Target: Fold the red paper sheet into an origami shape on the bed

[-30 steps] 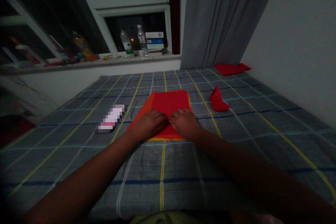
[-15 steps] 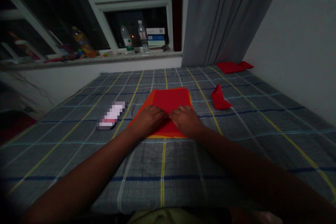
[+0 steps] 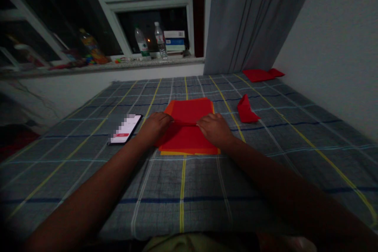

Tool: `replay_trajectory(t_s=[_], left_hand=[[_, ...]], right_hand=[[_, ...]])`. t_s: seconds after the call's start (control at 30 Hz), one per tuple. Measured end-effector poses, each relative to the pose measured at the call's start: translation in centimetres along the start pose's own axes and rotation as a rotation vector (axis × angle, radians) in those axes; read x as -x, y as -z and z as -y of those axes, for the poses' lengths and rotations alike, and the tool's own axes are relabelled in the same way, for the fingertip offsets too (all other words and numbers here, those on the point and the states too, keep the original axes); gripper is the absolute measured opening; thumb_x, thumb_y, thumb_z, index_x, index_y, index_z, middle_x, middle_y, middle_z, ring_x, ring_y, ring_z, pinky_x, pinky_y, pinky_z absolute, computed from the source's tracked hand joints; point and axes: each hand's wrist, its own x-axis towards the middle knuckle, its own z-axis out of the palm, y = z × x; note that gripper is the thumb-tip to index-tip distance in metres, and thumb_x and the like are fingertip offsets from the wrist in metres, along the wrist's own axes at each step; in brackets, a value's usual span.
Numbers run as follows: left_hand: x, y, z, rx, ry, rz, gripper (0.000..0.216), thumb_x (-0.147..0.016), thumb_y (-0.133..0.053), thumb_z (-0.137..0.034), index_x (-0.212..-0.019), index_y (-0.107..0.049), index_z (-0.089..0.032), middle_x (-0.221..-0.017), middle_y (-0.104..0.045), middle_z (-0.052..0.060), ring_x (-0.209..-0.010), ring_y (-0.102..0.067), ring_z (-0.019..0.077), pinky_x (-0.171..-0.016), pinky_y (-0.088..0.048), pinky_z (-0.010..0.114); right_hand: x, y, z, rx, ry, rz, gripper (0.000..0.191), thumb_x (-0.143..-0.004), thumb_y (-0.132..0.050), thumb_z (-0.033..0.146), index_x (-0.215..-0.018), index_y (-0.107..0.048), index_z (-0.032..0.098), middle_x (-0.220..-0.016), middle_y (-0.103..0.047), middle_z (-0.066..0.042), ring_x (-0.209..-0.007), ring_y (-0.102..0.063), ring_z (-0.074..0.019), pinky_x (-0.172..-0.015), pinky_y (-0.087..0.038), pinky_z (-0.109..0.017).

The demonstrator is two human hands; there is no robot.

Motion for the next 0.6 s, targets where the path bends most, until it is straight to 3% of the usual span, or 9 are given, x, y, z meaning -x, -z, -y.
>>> replay_trajectory(t_s=[0.23, 0.37, 0.6], left_hand=[[0.1, 0.8, 0.1, 0.014, 0.061, -0.005, 0.02, -0.097, -0.046, -0.022, -0.101, -0.064, -0.014, -0.098, -0.067, 0.012, -0.092, -0.061, 0.0243, -0.083, -0.045, 0.037], [-0.1, 1.1, -1.3, 0.038, -0.011, -0.06, 0.024, -0.096, -0.05, -0.029, -0.111, -0.061, -0.014, -0.11, -0.066, 0.014, -0.103, -0.058, 0.0266, -0.088, -0.044, 0.04], [-0.5, 0.4, -2.1, 0.04, -0.08, -0.005, 0.018, -0.096, -0.053, -0.026, -0.105, -0.064, -0.016, -0.102, -0.067, 0.01, -0.097, -0.06, 0.0237, -0.083, -0.042, 0.037]], right_hand=[[0.2, -0.1, -0.3, 0.011, -0.029, -0.004, 0.031, -0.102, -0.043, 0.029, -0.113, -0.071, 0.02, -0.11, -0.074, -0.007, -0.101, -0.058, -0.0241, -0.086, -0.034, -0.038], [0.1, -0.1, 0.2, 0.014, -0.013, 0.002, 0.029, -0.102, -0.044, 0.028, -0.112, -0.071, 0.021, -0.11, -0.073, -0.007, -0.102, -0.057, -0.024, -0.088, -0.034, -0.038], [0.0, -0.3, 0.8, 0.0, 0.029, 0.007, 0.029, -0.102, -0.045, 0.027, -0.113, -0.07, 0.02, -0.11, -0.074, -0.007, -0.102, -0.056, -0.0239, -0.09, -0.034, -0.038]])
